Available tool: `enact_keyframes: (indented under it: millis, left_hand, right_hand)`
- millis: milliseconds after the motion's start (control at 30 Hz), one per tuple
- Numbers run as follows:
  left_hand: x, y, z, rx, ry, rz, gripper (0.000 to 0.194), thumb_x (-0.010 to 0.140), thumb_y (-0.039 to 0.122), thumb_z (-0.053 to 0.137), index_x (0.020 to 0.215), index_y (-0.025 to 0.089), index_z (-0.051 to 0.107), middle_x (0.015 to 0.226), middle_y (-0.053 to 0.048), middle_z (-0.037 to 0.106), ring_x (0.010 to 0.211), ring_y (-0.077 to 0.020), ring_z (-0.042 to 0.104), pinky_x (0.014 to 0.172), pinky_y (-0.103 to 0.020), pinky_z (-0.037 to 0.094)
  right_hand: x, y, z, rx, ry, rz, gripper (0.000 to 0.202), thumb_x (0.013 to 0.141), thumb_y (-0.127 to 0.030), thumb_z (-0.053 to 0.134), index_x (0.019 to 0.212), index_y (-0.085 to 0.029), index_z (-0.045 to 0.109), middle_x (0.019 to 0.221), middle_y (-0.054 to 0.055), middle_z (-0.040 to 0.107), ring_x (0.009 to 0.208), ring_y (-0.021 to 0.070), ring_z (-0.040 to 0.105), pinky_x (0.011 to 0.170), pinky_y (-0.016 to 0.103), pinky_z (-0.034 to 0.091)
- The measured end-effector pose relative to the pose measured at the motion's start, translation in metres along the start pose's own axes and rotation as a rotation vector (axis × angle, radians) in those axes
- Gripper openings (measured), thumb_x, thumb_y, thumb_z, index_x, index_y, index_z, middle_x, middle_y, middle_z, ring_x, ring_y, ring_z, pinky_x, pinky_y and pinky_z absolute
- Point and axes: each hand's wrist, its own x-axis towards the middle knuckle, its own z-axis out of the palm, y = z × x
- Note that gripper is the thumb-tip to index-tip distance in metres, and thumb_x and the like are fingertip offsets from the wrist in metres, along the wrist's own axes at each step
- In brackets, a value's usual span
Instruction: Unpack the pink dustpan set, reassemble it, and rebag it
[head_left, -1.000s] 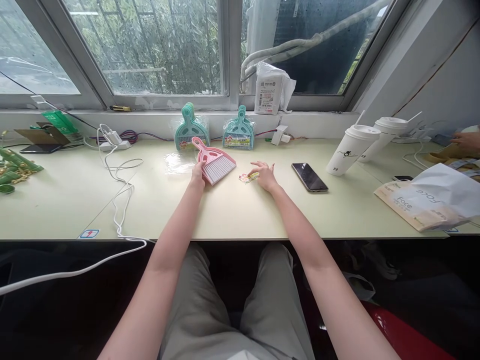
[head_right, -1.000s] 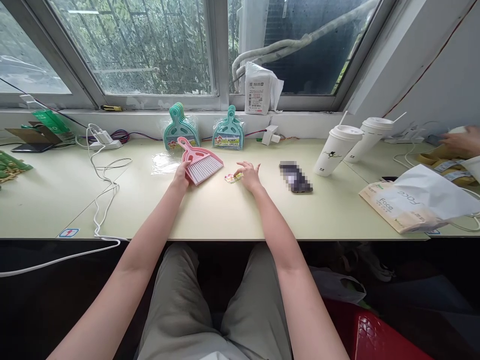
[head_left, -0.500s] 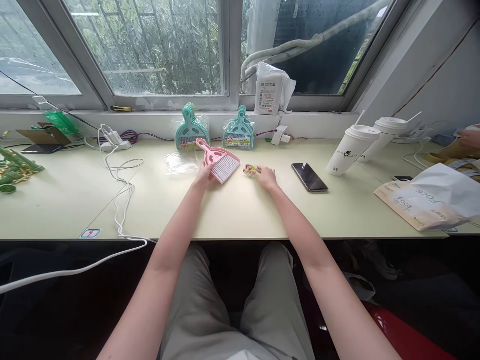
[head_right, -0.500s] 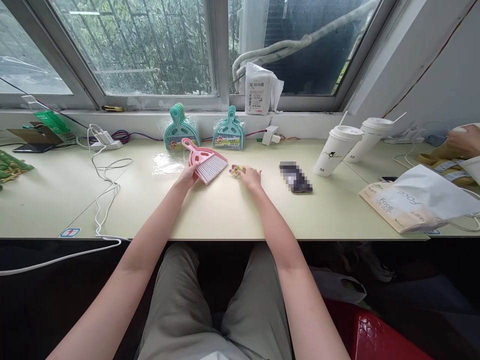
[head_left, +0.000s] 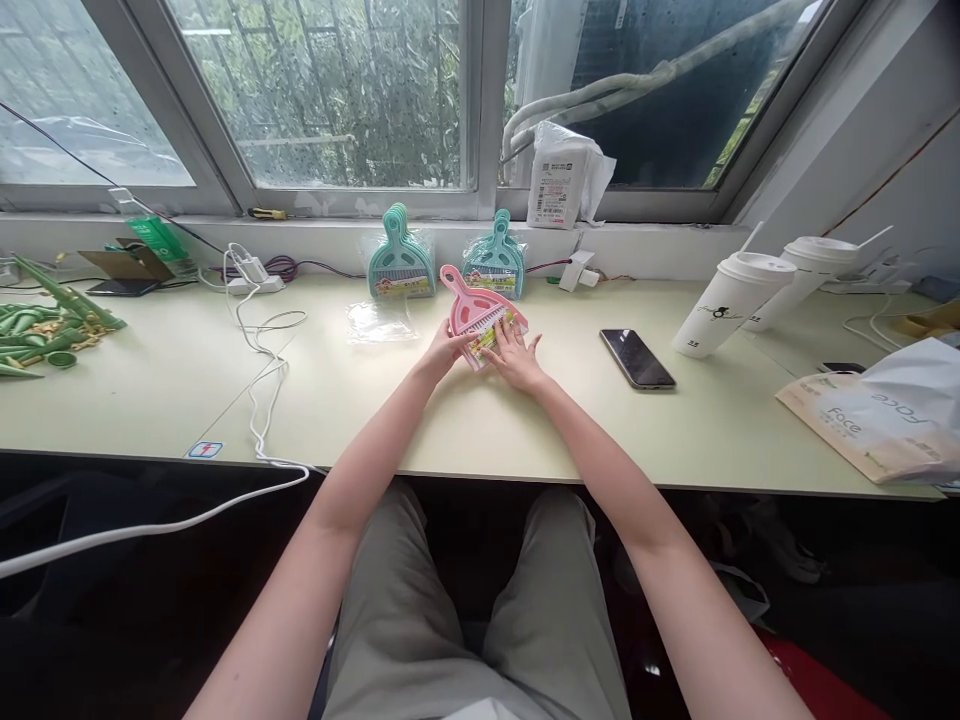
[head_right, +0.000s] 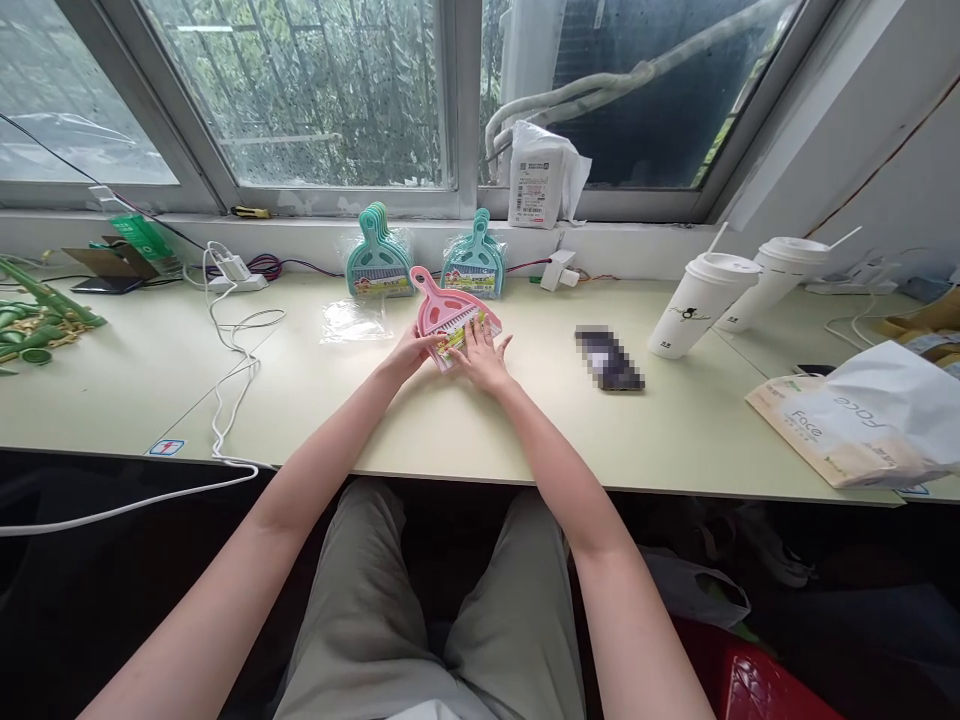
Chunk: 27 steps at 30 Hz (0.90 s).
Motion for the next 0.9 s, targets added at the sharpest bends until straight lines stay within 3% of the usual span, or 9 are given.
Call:
enact_keyframes:
  millis: [200,367,433,567,667,733,800,867,900]
  left_hand:
    - [0.005,-0.006,-0.007,0.011,-0.005,0.029,0.070,0.054,0.007,0.079,0.121,0.016,0.058,0.109,-0.008,0.072,0.111,-0.0272,0.066,0.105,-0.046,0.048]
    - [0.009,-0.004,-0.009,0.003,0.025,0.097,0.079,0.051,0.009,0.081,0.125,0.019,0.056,0.112,-0.007,0.072,0.117,-0.0290,0.064,0.106,-0.046,0.048]
    - [0.007,-0.001,-0.004,-0.001,0.021,0.123,0.085,0.051,0.011,0.082,0.131,0.021,0.054,0.117,-0.008,0.071,0.119,-0.0301,0.062,0.106,-0.046,0.048]
    - [-0.005,0.008,0.010,0.037,-0.044,0.156,0.098,0.053,0.016,0.084,0.143,0.025,0.046,0.128,-0.010,0.067,0.123,-0.0316,0.060,0.105,-0.045,0.049]
    - [-0.008,0.012,0.014,0.140,-0.116,0.141,0.094,0.057,0.025,0.086,0.143,0.025,0.048,0.129,-0.011,0.066,0.121,-0.0313,0.061,0.101,-0.042,0.050]
    - [-0.005,0.015,0.008,0.288,-0.127,0.085,0.073,0.072,0.042,0.077,0.138,0.023,0.053,0.125,-0.011,0.068,0.118,-0.0303,0.062,0.099,-0.042,0.051]
    - [0.000,0.020,-0.007,0.537,0.004,0.055,0.052,0.091,0.055,0.052,0.129,0.021,0.061,0.117,-0.012,0.070,0.115,-0.0288,0.063,0.099,-0.044,0.050]
    - [0.005,0.026,-0.029,0.859,0.326,0.128,0.052,0.101,0.049,0.028,0.122,0.019,0.065,0.117,-0.013,0.069,0.118,-0.0277,0.060,0.104,-0.046,0.045]
    - [0.007,0.029,-0.041,1.020,0.528,0.202,0.049,0.102,0.042,0.026,0.124,0.019,0.063,0.124,-0.014,0.066,0.124,-0.0272,0.055,0.109,-0.046,0.041]
  right_hand:
    - [-0.001,-0.008,-0.001,0.072,0.005,0.044,0.075,0.099,-0.058,0.028,0.160,-0.019,0.007,0.167,0.010,-0.007,0.154,0.0292,-0.015,0.111,0.075,-0.010]
    - [0.002,-0.004,-0.007,0.405,0.334,0.184,0.082,0.094,-0.051,0.048,0.159,-0.024,0.006,0.167,0.010,-0.007,0.155,0.0284,-0.010,0.114,0.073,-0.003]
    - [0.004,0.002,-0.008,0.702,0.390,0.261,0.085,0.091,-0.046,0.056,0.158,-0.023,0.009,0.168,0.013,0.005,0.156,0.0270,0.004,0.119,0.066,0.011]
    - [0.005,0.007,-0.003,1.327,0.223,0.158,0.060,0.083,-0.041,0.070,0.135,-0.026,0.043,0.140,0.010,0.059,0.131,0.0239,0.056,0.110,0.050,0.044]
    - [0.006,0.008,0.002,1.511,0.224,0.171,0.043,0.077,-0.033,0.078,0.110,-0.024,0.053,0.113,0.005,0.072,0.105,0.0202,0.071,0.098,0.043,0.056]
    - [0.007,0.009,0.000,1.539,0.261,0.220,0.036,0.077,-0.027,0.078,0.103,-0.023,0.053,0.104,0.003,0.074,0.095,0.0185,0.073,0.093,0.040,0.059]
    - [0.006,0.013,-0.004,1.547,0.285,0.261,0.032,0.077,-0.021,0.076,0.100,-0.022,0.054,0.098,0.002,0.074,0.090,0.0175,0.073,0.090,0.039,0.060]
    - [0.006,0.016,-0.009,1.539,0.296,0.300,0.030,0.077,-0.015,0.075,0.097,-0.022,0.054,0.094,0.001,0.074,0.086,0.0168,0.073,0.089,0.038,0.061]
    - [0.005,0.018,-0.011,1.532,0.299,0.314,0.029,0.077,-0.013,0.074,0.096,-0.021,0.054,0.092,0.000,0.074,0.085,0.0164,0.073,0.089,0.038,0.061]
